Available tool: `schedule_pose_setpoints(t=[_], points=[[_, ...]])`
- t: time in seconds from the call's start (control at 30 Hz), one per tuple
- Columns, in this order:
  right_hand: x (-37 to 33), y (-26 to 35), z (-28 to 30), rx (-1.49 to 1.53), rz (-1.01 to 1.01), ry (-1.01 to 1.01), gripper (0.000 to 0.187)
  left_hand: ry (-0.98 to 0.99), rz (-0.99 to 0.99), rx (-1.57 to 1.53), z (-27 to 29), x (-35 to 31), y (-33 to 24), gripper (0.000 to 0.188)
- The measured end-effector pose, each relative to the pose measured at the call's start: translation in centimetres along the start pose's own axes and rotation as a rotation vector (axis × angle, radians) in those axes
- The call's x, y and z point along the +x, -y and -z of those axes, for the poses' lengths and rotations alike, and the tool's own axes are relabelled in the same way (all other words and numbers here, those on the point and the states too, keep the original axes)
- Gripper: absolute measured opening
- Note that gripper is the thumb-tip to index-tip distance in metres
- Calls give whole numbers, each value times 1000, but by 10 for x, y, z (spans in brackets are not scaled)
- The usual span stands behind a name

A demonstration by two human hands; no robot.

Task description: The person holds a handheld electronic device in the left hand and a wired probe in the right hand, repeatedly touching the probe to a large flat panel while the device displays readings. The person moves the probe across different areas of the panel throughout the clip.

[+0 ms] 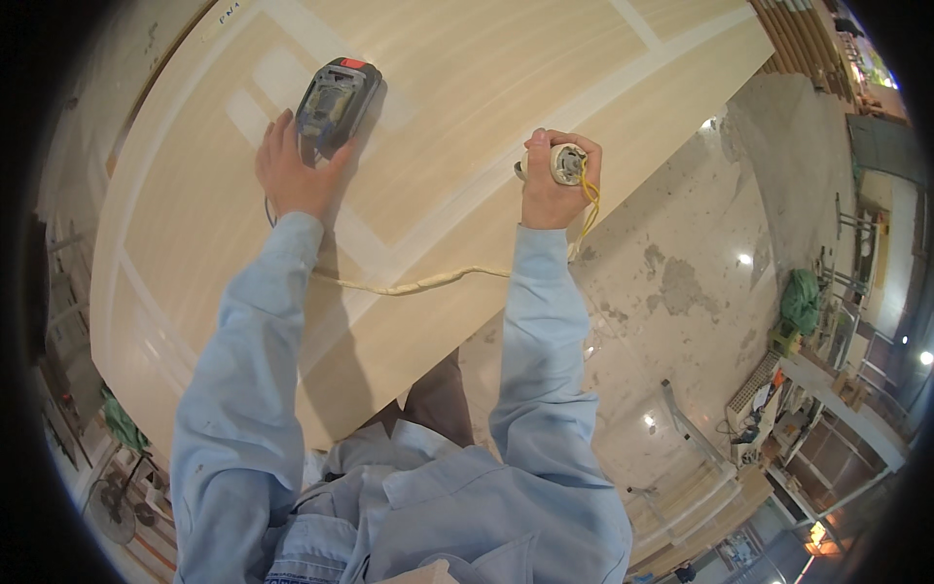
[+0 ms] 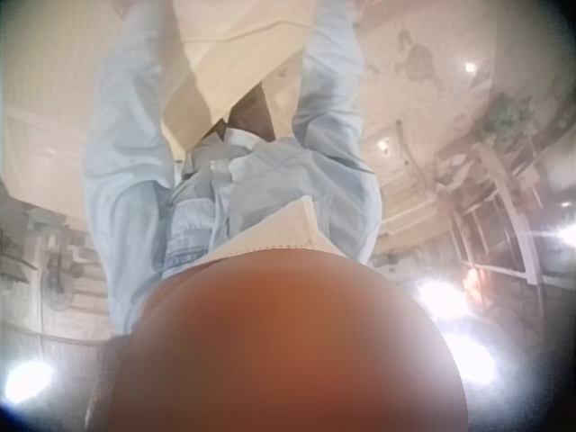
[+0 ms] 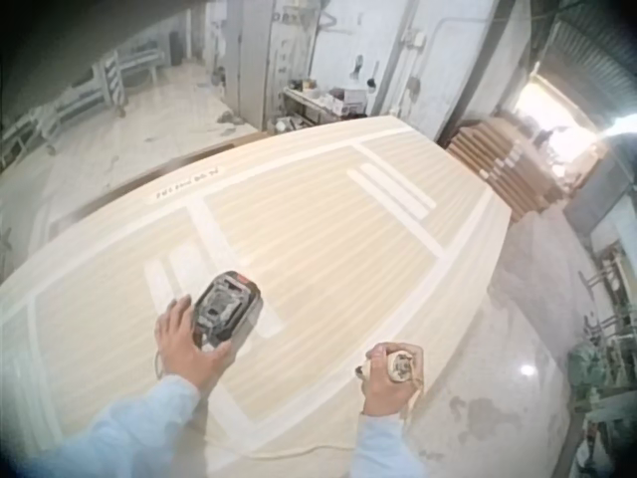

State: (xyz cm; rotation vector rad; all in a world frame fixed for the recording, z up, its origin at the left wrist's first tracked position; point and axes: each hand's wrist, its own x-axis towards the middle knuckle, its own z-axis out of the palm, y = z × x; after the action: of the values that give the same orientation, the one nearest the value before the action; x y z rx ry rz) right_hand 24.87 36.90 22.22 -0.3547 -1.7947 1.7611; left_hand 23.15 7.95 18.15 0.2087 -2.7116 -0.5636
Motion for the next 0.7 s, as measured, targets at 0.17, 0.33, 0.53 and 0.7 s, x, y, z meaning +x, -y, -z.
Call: schedule_pose_setpoints(t=[0.17, 0.33, 0.53, 0.7], points=[[10, 3, 0, 60, 43, -66, 25, -13, -17, 8, 1, -1, 3, 88], [18, -1, -12, 21, 5, -26, 25, -16, -21, 4, 1, 0, 6, 88], [19, 0, 2, 27, 50, -49, 26, -12, -13, 23, 1, -2, 4, 89], [22, -2, 3, 2, -32, 2, 24, -6, -14, 20, 2, -1, 3, 88]])
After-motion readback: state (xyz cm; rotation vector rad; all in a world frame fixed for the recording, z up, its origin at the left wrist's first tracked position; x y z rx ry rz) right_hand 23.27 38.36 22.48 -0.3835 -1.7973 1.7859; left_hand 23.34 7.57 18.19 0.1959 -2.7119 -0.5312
